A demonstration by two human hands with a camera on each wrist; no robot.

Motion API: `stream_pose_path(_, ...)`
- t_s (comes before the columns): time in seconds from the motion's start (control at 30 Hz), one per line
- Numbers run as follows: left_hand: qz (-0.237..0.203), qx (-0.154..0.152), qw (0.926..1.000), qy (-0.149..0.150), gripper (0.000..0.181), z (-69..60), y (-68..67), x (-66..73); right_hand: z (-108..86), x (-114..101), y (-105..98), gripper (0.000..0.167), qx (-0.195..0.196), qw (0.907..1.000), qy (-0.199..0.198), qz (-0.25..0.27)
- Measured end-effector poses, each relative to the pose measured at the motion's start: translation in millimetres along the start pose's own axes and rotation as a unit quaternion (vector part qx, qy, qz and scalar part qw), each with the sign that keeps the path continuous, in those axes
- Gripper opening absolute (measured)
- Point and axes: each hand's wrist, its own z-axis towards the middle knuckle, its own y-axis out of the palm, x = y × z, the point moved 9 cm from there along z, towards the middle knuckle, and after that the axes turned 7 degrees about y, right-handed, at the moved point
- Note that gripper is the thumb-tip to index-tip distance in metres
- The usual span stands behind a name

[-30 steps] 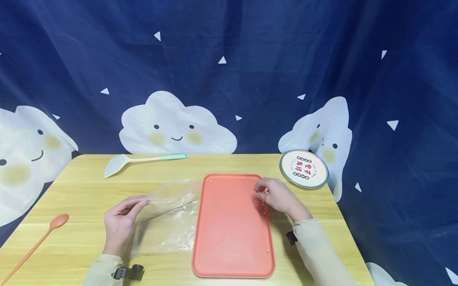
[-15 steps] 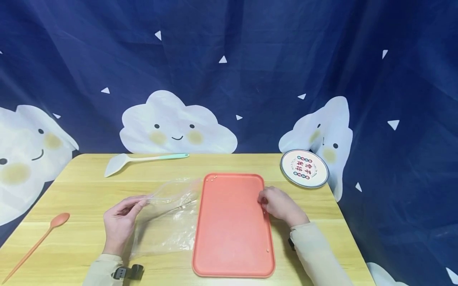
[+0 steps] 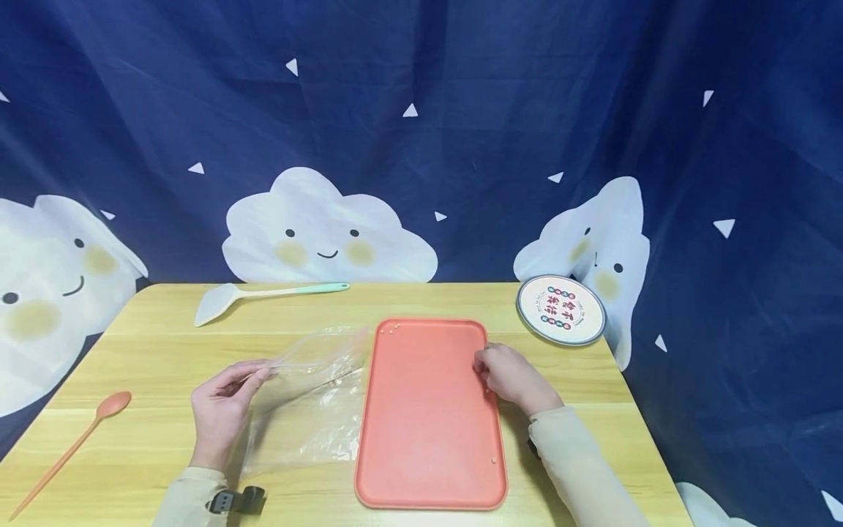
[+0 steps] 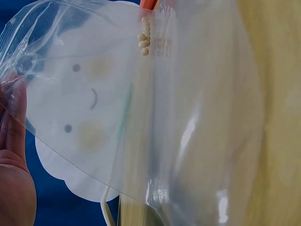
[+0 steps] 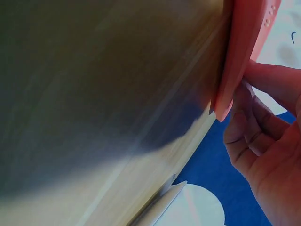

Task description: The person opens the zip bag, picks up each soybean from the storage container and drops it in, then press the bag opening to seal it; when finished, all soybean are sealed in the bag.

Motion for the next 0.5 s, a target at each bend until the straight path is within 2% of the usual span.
stream_pose_path(0.2, 0.011, 0.004, 0.9998, -0.019, 0.011, -0.9, -1.6, -3.0, 0.4, 2, -4, 0.015, 0.007, 0.9993, 0.015, 0.035)
stream_pose_path(0.33, 0.019, 0.007, 0.9992, -0.033, 0.011, -1.2, -1.8, -4.6, 5.8, -4, -12, 0.012, 0.025, 0.9971, 0.021, 0.068)
stream_pose_path(0.5, 0.009, 0.005, 0.9996, -0.026, 0.01, -1.0, -0.2, -4.0, 17.0, -16, -23, 0.009, 0.058, 0.9919, 0.009, 0.113)
